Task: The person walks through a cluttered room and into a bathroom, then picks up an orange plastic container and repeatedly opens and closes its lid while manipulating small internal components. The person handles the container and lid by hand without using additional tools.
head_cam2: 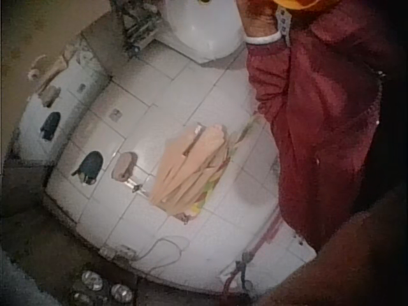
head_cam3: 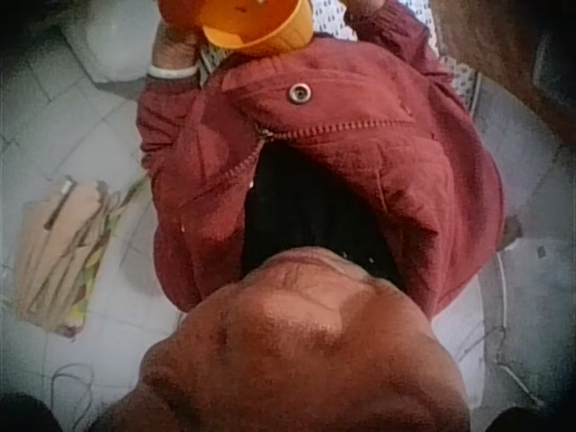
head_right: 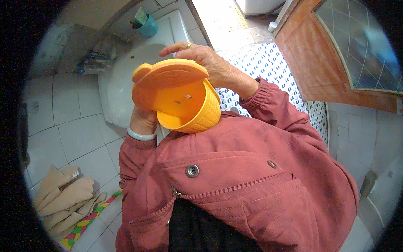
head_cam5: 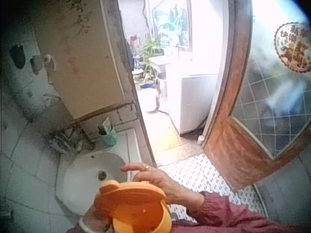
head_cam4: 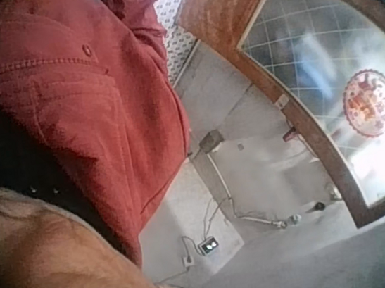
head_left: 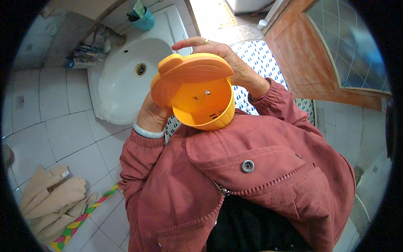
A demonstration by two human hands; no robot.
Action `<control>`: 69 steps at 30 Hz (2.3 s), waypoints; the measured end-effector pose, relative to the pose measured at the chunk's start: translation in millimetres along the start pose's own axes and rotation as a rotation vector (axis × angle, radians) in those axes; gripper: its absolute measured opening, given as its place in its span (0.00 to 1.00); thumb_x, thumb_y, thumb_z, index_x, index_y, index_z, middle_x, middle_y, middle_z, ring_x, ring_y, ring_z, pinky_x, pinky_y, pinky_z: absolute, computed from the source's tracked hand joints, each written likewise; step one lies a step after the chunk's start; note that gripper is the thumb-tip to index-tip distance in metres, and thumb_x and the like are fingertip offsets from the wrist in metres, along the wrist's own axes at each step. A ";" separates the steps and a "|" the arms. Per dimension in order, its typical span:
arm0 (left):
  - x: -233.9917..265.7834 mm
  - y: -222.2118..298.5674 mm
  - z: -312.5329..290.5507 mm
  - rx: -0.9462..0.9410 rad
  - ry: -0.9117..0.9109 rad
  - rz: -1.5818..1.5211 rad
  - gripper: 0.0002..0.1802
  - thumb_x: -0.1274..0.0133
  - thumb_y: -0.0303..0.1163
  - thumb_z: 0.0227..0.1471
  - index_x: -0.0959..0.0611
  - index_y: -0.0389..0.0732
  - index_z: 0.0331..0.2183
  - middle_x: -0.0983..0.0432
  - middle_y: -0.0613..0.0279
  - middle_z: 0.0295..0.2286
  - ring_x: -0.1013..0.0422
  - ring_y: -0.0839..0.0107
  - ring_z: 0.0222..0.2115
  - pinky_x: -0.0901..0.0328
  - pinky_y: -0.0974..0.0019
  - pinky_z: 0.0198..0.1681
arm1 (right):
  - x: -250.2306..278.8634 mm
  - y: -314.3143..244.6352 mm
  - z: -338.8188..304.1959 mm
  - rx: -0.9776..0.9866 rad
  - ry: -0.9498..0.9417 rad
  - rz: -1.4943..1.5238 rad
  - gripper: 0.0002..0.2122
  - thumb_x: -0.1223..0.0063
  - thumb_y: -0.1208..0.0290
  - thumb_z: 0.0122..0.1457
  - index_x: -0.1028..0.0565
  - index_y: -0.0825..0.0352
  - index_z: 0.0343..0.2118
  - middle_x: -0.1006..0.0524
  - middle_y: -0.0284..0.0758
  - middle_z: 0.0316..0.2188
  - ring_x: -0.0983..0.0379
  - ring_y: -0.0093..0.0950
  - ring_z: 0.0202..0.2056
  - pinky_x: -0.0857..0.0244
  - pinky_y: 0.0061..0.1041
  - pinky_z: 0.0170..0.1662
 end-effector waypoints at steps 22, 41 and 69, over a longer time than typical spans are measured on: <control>12.0 -20.5 -17.9 0.087 0.181 -0.138 0.34 0.58 0.54 0.61 0.28 0.32 0.52 0.29 0.53 0.51 0.35 0.61 0.54 0.41 0.56 0.58 | 15.8 24.6 -40.0 -0.331 0.396 0.052 0.11 0.45 0.65 0.62 0.23 0.69 0.30 0.26 0.27 0.22 0.33 0.15 0.25 0.38 0.17 0.26; -21.9 4.7 3.7 0.143 0.221 0.280 0.20 0.47 0.18 0.47 0.23 0.29 0.46 0.22 0.57 0.42 0.26 0.69 0.42 0.33 0.68 0.49 | 18.4 19.7 -41.4 -0.344 0.371 0.164 0.10 0.44 0.67 0.61 0.23 0.70 0.36 0.24 0.28 0.28 0.30 0.16 0.30 0.34 0.16 0.31; -9.3 9.0 -5.6 -0.054 0.329 0.378 0.18 0.46 0.22 0.53 0.24 0.29 0.47 0.23 0.57 0.43 0.26 0.70 0.42 0.33 0.67 0.48 | 29.5 51.8 -55.3 -0.692 0.501 0.416 0.13 0.50 0.63 0.65 0.21 0.70 0.39 0.21 0.31 0.28 0.26 0.18 0.28 0.30 0.16 0.34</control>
Point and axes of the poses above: each hand's wrist, its own z-axis towards the middle knuckle, its own x-axis out of the back of the hand, y = z × x, the point moved 7 cm from there along z, towards the middle knuckle
